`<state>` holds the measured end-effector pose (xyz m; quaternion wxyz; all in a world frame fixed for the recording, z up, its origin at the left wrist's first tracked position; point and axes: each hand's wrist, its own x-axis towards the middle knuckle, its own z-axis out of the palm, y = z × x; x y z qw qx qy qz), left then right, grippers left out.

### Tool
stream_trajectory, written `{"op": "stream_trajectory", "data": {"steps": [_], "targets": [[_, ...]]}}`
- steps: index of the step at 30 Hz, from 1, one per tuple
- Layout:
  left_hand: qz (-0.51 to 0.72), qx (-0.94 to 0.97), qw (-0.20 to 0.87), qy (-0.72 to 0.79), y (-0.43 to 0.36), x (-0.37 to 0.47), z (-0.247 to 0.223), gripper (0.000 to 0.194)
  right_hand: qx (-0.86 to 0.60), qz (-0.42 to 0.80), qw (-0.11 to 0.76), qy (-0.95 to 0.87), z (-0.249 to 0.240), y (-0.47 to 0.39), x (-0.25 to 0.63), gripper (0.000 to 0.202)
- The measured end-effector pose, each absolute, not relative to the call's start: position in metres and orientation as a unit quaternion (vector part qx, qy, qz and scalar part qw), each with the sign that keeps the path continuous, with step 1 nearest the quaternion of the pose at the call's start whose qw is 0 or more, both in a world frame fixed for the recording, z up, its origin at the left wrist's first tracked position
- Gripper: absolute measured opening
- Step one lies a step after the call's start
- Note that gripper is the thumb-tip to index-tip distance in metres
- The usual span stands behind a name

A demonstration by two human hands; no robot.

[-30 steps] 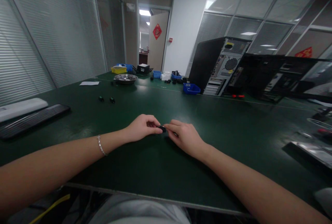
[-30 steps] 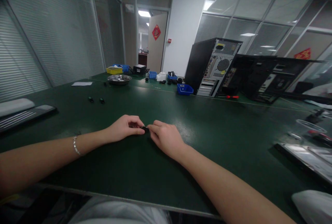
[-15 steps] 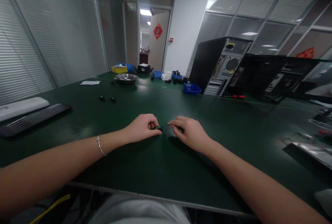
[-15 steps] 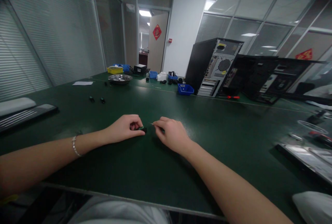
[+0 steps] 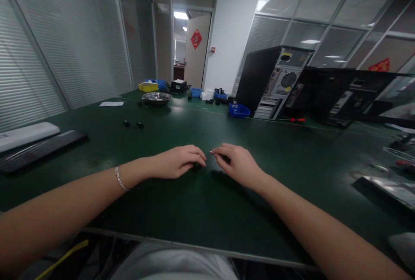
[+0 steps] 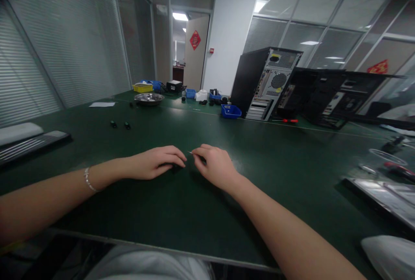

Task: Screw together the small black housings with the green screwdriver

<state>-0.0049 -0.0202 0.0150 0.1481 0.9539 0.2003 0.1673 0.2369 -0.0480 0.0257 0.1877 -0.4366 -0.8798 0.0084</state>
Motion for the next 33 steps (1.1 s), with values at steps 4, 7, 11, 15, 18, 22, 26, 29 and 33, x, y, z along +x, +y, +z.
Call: {"op": "stream_trajectory", "data": {"steps": [4, 7, 11, 15, 18, 22, 26, 29, 33], "targets": [[0.177, 0.945, 0.142, 0.237, -0.017, -0.005, 0.012, 0.021, -0.426, 0.010, 0.173, -0.888, 0.027, -0.048, 0.237, 0.025], [0.197, 0.929, 0.144, 0.277, -0.011, -0.006, 0.009, 0.016, -0.411, 0.012, 0.151, -0.899, 0.026, -0.050, 0.236, 0.024], [0.215, 0.913, 0.167, 0.303, -0.009, -0.005, 0.004, 0.018, -0.408, 0.003, 0.132, -0.903, 0.024, -0.052, 0.234, 0.023], [0.227, 0.902, 0.192, 0.313, -0.012, -0.001, 0.002, 0.018, -0.407, -0.007, 0.119, -0.905, 0.022, -0.052, 0.233, 0.024], [0.235, 0.896, 0.204, 0.317, -0.015, 0.002, 0.003, 0.019, -0.405, -0.012, 0.111, -0.907, 0.021, -0.052, 0.232, 0.024], [0.239, 0.890, 0.219, 0.321, -0.017, 0.004, 0.004, 0.019, -0.401, -0.017, 0.107, -0.910, 0.020, -0.052, 0.231, 0.024], [0.243, 0.889, 0.225, 0.317, -0.018, 0.004, 0.004, 0.019, -0.397, -0.018, 0.111, -0.911, 0.019, -0.052, 0.231, 0.024], [0.248, 0.890, 0.224, 0.310, -0.017, 0.003, 0.003, 0.020, -0.394, -0.012, 0.120, -0.911, 0.020, -0.052, 0.231, 0.024], [0.251, 0.895, 0.223, 0.294, -0.015, 0.002, 0.002, 0.021, -0.385, 0.010, 0.143, -0.912, 0.021, -0.052, 0.231, 0.024]]}}
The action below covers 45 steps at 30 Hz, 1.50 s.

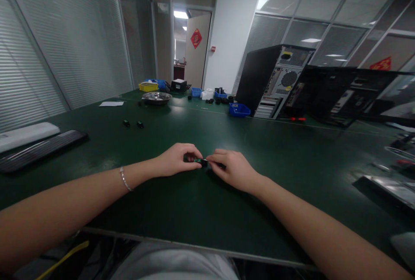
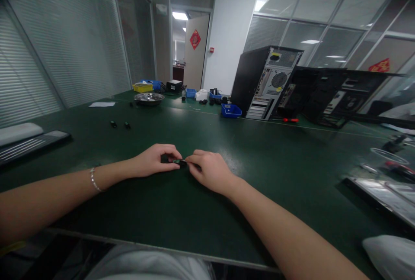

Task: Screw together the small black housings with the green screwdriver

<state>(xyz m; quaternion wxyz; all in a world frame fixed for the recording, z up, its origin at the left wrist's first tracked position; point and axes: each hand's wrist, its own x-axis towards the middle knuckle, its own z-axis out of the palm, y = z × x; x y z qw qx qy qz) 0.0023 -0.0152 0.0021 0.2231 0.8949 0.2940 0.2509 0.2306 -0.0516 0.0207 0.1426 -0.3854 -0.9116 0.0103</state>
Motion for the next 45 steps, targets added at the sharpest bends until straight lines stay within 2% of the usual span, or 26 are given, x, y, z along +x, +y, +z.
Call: {"op": "stream_trajectory", "data": {"steps": [5, 9, 12, 19, 30, 38, 45], "targets": [[0.266, 0.901, 0.188, 0.288, -0.015, 0.004, 0.002, 0.025, -0.392, 0.025, 0.182, -0.902, 0.022, -0.051, 0.231, 0.025], [0.283, 0.900, 0.149, 0.296, -0.015, 0.000, 0.005, 0.061, -0.401, 0.023, 0.197, -0.894, 0.023, -0.051, 0.233, 0.024], [0.298, 0.892, 0.126, 0.315, -0.013, -0.006, 0.008, 0.074, -0.404, 0.022, 0.202, -0.892, 0.024, -0.052, 0.233, 0.024], [0.284, 0.883, 0.110, 0.358, -0.001, -0.020, 0.015, 0.051, -0.414, 0.022, 0.198, -0.888, 0.024, -0.050, 0.234, 0.024], [0.160, 0.909, 0.152, 0.353, 0.014, -0.046, 0.023, 0.020, -0.448, -0.008, 0.161, -0.879, 0.018, -0.042, 0.239, 0.024], [0.105, 0.908, 0.205, 0.351, 0.024, -0.060, 0.026, 0.027, -0.379, -0.009, 0.188, -0.906, 0.011, -0.044, 0.201, 0.041], [0.106, 0.900, 0.252, 0.340, 0.025, -0.059, 0.022, 0.019, -0.357, 0.083, 0.224, -0.903, 0.001, -0.039, 0.198, 0.020]]}}
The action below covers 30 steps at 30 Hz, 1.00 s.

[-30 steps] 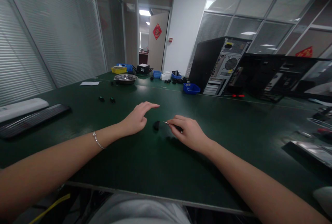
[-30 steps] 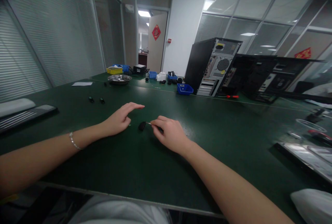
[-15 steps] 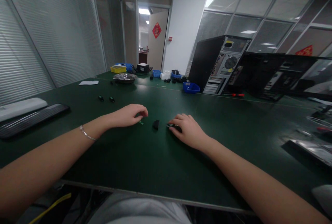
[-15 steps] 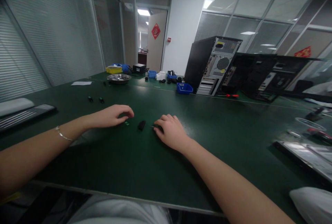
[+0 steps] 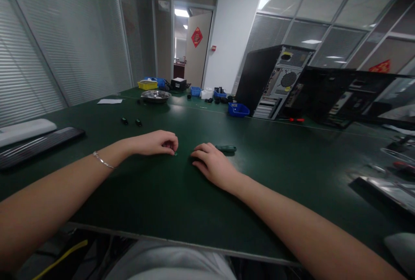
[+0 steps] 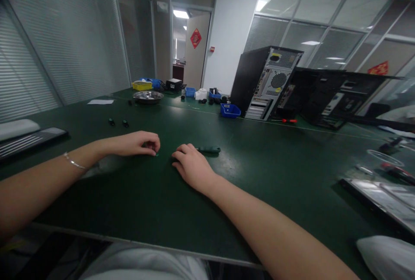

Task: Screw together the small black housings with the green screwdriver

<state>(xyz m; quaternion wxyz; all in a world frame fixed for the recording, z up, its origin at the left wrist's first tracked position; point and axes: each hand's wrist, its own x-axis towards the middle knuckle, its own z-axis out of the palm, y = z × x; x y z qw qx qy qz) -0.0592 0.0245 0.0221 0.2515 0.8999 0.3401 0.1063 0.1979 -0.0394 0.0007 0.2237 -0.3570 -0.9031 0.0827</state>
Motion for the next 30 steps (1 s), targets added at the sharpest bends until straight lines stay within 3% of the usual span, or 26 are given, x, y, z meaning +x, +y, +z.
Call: {"op": "stream_trajectory", "data": {"steps": [6, 11, 19, 30], "targets": [[0.154, 0.873, 0.316, 0.338, 0.014, -0.045, 0.025, 0.026, -0.368, 0.217, 0.312, -0.849, -0.009, -0.031, 0.207, 0.023], [0.198, 0.838, 0.396, 0.320, 0.004, -0.033, 0.028, 0.025, -0.349, 0.290, 0.324, -0.830, -0.010, -0.031, 0.211, 0.025], [0.243, 0.769, 0.510, 0.300, -0.007, -0.019, 0.026, 0.017, -0.362, 0.231, 0.354, -0.831, 0.001, -0.041, 0.211, 0.023], [0.353, 0.713, 0.516, 0.318, -0.028, 0.008, 0.021, 0.011, -0.375, 0.262, 0.421, -0.783, 0.008, -0.049, 0.201, 0.012]]}}
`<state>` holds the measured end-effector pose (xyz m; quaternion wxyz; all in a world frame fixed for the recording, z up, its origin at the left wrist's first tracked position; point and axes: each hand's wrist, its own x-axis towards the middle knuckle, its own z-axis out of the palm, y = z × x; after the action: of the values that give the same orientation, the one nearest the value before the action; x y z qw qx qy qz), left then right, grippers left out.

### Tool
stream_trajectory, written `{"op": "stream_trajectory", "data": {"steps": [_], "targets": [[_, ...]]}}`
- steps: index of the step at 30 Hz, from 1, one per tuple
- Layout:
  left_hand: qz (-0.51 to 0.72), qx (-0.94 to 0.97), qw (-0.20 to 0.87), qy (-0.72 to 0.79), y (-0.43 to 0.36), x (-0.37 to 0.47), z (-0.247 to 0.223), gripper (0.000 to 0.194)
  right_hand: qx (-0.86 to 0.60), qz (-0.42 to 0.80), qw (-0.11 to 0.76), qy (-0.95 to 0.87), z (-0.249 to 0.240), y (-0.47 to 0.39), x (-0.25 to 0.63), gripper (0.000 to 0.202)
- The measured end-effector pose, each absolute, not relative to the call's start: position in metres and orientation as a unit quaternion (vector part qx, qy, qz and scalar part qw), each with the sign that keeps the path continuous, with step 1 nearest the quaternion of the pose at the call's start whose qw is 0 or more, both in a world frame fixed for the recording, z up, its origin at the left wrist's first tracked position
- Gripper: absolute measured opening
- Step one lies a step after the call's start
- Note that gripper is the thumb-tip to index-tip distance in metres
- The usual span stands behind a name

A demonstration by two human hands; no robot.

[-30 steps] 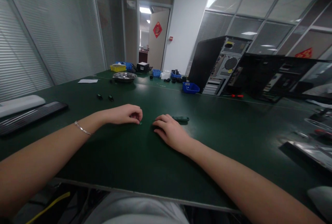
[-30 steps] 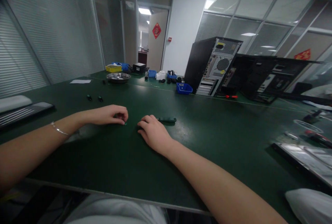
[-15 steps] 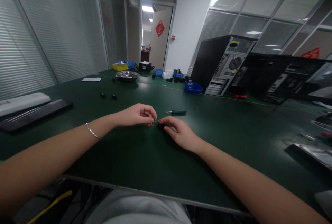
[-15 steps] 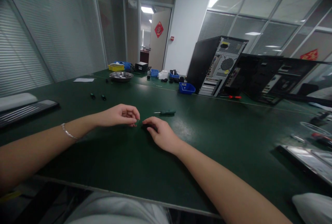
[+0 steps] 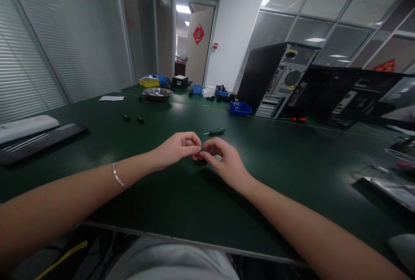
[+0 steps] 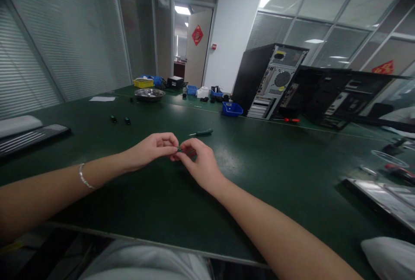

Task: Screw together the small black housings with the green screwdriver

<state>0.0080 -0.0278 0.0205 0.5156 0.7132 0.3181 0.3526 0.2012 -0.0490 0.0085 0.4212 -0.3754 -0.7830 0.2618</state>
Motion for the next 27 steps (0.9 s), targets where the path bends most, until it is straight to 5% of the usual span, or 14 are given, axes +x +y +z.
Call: {"op": "stream_trajectory", "data": {"steps": [10, 21, 27], "targets": [[0.368, 0.779, 0.398, 0.314, -0.031, 0.007, 0.024, 0.016, -0.364, 0.301, 0.437, -0.766, 0.008, -0.033, 0.211, 0.013], [0.258, 0.880, 0.245, 0.316, -0.015, 0.002, 0.006, 0.034, -0.387, 0.148, 0.176, -0.893, 0.026, -0.031, 0.249, 0.017], [0.223, 0.896, 0.246, 0.294, -0.019, 0.005, 0.006, 0.035, -0.394, 0.114, 0.126, -0.903, 0.020, -0.034, 0.241, 0.017]]}}
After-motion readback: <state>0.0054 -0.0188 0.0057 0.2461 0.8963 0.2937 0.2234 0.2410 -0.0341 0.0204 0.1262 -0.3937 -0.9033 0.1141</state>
